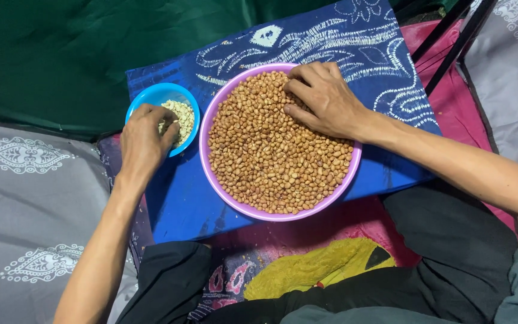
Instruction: Manually sorting peanuts by picking out specific ones from a large bowl and placing them into a smaller bowl.
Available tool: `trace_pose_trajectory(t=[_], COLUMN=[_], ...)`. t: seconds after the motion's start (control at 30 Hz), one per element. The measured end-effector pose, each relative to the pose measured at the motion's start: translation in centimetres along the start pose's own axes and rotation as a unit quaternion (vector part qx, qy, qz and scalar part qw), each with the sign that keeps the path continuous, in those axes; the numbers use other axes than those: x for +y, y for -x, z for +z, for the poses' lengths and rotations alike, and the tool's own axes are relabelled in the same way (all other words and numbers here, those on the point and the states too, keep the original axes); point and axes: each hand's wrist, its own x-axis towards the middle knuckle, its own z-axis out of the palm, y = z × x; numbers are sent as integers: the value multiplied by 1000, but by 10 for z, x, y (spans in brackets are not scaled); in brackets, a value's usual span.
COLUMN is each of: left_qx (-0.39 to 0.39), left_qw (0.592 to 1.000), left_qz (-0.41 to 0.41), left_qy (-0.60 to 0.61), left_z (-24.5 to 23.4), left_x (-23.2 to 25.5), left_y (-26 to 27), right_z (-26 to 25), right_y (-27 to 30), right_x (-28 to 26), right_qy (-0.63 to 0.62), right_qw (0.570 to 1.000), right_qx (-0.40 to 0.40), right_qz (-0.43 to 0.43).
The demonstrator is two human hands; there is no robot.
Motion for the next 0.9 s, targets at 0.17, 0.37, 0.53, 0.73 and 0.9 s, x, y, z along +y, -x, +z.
trace_pose_trajectory(t=[0.17, 0.37, 0.53, 0.73, 0.9], left_qx=[6, -43, -15, 94, -81], left_qw=[998, 994, 991, 976, 958], left_qz=[49, 75, 107, 126, 92], left_qy=[32, 67, 84, 152, 259], left_z=[-12, -3, -8, -34, -19], left_x=[24, 14, 23, 92, 123], left_y=[-12, -16, -8, 8, 33], right_z=[2, -8, -15, -24, -31], right_y=[1, -2, -5, -9, -14], right_x=[2, -2, -9, -8, -13], right_qy=[-4, -9, -22, -104, -174], right_qw=[1000, 1000, 999, 994, 970], right_qx=[2, -1, 0, -29, -150], right_qz=[-2, -24, -47, -35, 72])
